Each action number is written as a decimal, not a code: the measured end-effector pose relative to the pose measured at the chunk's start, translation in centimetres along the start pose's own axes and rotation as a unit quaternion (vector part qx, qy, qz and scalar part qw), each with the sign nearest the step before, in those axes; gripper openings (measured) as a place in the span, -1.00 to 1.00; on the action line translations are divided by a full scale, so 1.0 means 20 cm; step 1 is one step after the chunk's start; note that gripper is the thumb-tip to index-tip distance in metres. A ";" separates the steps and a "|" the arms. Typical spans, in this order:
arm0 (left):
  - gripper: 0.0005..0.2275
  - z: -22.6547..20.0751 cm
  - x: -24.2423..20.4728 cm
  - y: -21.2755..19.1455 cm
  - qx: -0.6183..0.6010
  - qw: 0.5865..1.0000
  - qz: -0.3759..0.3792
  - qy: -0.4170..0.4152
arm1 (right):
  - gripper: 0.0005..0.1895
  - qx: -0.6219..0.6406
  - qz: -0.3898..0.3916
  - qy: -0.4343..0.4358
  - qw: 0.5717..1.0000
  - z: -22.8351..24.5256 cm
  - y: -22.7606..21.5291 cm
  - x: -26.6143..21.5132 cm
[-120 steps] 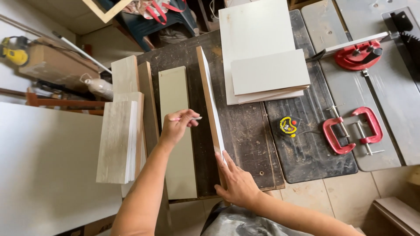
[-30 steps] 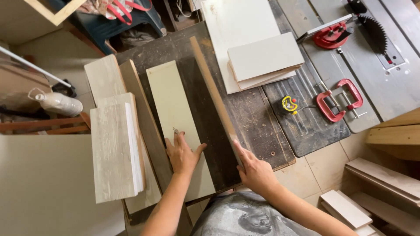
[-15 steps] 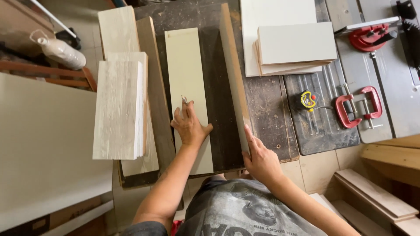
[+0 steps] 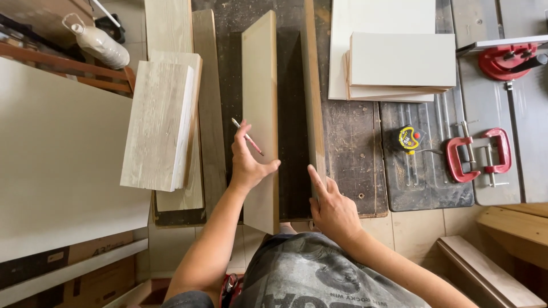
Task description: The person is organizing and checking various wooden boards on a workbench, inspecting their surfaces and marking them with a pencil.
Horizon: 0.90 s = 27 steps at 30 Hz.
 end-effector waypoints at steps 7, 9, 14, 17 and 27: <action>-0.01 0.21 0.00 -0.16 -0.308 0.948 0.043 -0.059 | -0.20 -0.003 0.004 -0.009 1.000 0.00 0.01 0.01; -0.07 0.33 0.02 -0.24 -0.319 0.946 0.037 -0.045 | -0.22 0.003 0.003 -0.008 1.000 0.00 0.00 0.01; -0.18 0.40 0.00 -0.39 -0.312 0.949 0.019 -0.043 | -0.21 -0.003 0.002 -0.006 1.000 -0.01 0.04 0.02; -0.21 0.43 -0.01 -0.43 -0.301 0.952 0.005 -0.054 | -0.22 0.001 0.005 -0.009 1.000 0.01 0.02 0.02; -0.18 0.50 -0.07 -0.29 -0.299 0.949 -0.039 -0.090 | -0.24 0.015 0.013 0.008 1.000 -0.02 0.02 0.01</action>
Point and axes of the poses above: each hand's wrist, its own x-axis towards the middle knuckle, its own y-axis out of the palm, z = x × y, the point moved 9 cm from there along x, towards the middle knuckle, and after that the axes turned 2 degrees about -x, right-handed, at the moved point
